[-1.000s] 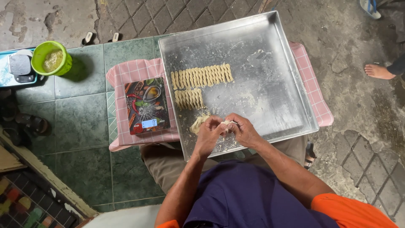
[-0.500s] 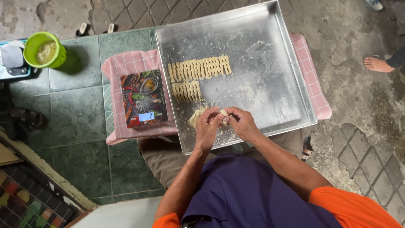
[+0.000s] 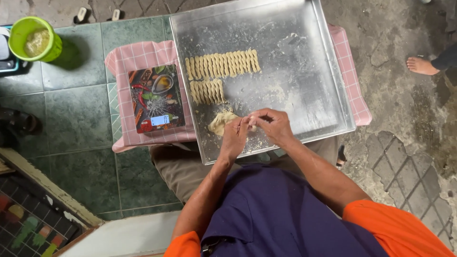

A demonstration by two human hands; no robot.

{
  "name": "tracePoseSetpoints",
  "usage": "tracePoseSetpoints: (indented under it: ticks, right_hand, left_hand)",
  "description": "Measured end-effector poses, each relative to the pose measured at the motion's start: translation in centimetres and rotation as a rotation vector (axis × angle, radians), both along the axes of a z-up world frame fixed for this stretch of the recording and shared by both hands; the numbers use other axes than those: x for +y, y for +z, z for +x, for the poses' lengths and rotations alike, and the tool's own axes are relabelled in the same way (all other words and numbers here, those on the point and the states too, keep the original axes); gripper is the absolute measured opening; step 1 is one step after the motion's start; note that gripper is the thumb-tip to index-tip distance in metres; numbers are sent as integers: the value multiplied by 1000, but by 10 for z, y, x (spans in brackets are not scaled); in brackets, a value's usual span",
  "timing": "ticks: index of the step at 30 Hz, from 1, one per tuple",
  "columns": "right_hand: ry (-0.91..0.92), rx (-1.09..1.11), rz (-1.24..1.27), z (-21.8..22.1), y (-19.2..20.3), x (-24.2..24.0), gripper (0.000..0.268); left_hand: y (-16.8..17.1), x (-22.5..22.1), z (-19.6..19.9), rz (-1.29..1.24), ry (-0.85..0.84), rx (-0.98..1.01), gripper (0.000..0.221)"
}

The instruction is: Rolling and braiding dough strips to create individual snacks on a tray.

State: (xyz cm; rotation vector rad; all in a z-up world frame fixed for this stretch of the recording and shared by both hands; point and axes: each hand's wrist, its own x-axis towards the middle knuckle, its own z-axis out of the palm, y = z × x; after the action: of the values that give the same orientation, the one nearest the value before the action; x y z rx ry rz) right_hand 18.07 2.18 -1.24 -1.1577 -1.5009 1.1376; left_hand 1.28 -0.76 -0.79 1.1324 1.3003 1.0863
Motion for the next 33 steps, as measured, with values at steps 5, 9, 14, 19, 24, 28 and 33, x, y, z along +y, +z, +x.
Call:
tracePoseSetpoints:
  ticks: [5,9,14,19,24,28,33]
  right_hand:
    - [-112,-386,79,40,-12,25,24]
    - [-112,-824,172,69,-65,33,21]
    - [50,-1062,142,54,-69,32,42]
    - [2,-1147,62,50,-76,76,65]
    - [109,-1259,-297,49,-25,151,77]
    - [88,-1327,-210,60,-29,185,77]
    - [181,-1324,-18,58,-44,173,80]
  left_hand:
    - [-58,-1,-2,422,-138,551,23]
    - [-65,-3,7,505,-259,982,35]
    - [-60,6,9,601,-334,1101,37]
    - [-103,10,22,770,-280,1103,3]
    - [-73,4,16,597,-411,995,25]
    - [-38,-1,-11,543,-333,1028,40]
    - [-69,0,-35,473,-249,1158,36]
